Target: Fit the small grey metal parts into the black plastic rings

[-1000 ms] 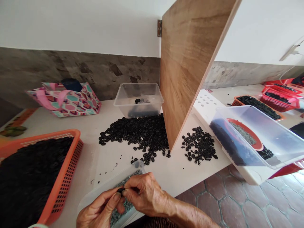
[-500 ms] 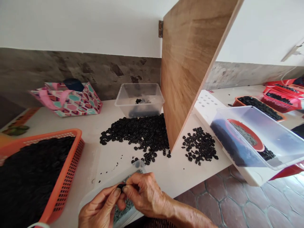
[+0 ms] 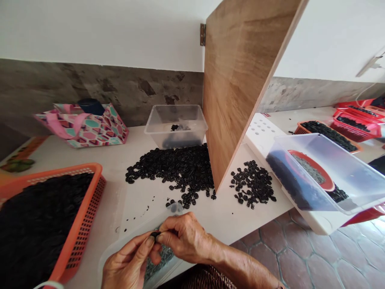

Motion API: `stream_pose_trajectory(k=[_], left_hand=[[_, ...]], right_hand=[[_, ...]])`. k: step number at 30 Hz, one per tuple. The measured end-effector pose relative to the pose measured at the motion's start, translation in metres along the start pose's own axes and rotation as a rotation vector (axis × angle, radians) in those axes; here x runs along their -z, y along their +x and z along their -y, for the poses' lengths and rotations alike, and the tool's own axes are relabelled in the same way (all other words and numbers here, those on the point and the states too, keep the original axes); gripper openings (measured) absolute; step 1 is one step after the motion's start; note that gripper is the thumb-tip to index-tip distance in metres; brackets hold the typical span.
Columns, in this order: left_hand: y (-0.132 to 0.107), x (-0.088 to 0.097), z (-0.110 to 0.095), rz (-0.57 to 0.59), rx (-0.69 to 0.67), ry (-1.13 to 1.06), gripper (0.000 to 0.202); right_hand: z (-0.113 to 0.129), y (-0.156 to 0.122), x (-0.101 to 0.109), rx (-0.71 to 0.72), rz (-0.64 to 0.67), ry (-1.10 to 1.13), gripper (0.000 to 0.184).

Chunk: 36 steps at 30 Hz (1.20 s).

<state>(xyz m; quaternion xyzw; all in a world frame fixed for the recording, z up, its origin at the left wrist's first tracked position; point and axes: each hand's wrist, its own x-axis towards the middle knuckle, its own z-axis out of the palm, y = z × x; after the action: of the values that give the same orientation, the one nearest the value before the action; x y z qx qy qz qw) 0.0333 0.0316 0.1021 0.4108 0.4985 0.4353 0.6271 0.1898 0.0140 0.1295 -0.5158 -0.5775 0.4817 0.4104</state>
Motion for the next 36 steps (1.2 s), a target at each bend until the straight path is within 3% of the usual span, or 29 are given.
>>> stream_pose_trajectory(k=[6, 14, 18, 26, 31, 36], left_hand=[[0.005, 0.000, -0.002, 0.039, 0.110, -0.181, 0.024], [0.006, -0.003, -0.004, -0.006, 0.172, -0.228, 0.027], [0.002, -0.001, -0.004, 0.024, 0.226, -0.259, 0.026], [-0.003, -0.001, -0.002, 0.178, 0.228, -0.275, 0.023], [-0.002, -0.006, -0.002, 0.128, 0.243, -0.293, 0.025], [0.005, -0.010, 0.000, 0.021, 0.286, -0.312, 0.030]], right_hand=[[-0.011, 0.003, -0.012, -0.120, -0.055, 0.293, 0.015], [-0.030, 0.009, -0.019, -0.105, -0.032, 0.462, 0.052], [-0.034, 0.011, -0.018, -0.104, -0.069, 0.608, 0.057], [-0.041, 0.016, -0.025, -0.146, 0.109, 0.948, 0.065], [-0.048, 0.015, -0.033, -0.138, -0.003, 0.964, 0.060], [-0.047, 0.008, -0.033, -0.117, -0.211, 0.624, 0.047]])
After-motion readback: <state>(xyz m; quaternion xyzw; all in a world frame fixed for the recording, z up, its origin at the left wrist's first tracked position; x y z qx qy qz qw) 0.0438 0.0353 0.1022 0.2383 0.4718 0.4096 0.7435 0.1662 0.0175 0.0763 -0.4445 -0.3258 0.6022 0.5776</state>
